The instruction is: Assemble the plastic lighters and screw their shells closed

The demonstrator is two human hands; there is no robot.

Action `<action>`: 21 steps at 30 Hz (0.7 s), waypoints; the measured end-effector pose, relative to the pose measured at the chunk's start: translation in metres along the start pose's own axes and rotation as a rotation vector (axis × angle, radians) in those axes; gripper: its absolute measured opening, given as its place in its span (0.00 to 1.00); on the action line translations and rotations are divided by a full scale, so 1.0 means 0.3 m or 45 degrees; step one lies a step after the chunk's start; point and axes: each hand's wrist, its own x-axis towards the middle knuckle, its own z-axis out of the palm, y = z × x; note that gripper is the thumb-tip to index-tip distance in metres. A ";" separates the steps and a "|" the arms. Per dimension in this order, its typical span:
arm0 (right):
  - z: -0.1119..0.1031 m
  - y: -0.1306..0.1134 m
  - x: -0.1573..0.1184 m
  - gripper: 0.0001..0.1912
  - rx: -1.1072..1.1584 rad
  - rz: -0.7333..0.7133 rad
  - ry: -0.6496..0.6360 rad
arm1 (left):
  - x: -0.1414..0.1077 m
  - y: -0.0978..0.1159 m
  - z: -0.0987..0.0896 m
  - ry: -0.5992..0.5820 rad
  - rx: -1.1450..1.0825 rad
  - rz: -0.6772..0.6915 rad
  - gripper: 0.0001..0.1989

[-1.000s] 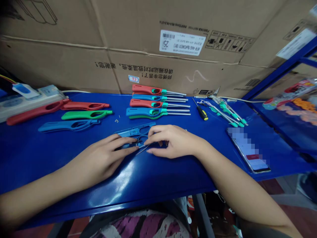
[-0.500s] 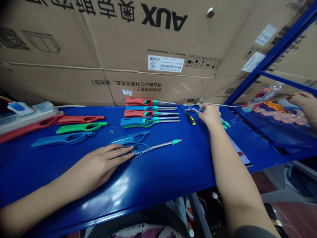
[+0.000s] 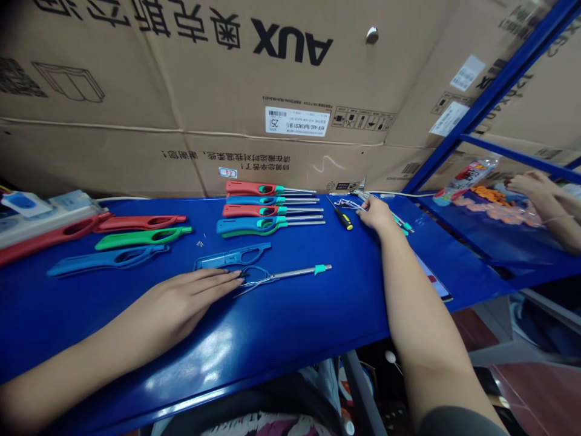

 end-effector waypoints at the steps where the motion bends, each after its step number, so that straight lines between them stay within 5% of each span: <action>1: -0.004 -0.007 -0.002 0.09 -0.004 0.022 -0.016 | 0.000 0.000 0.000 -0.003 -0.002 -0.001 0.26; 21: 0.006 -0.021 0.010 0.18 0.241 0.197 -0.193 | -0.008 -0.008 0.003 -0.025 0.091 0.010 0.23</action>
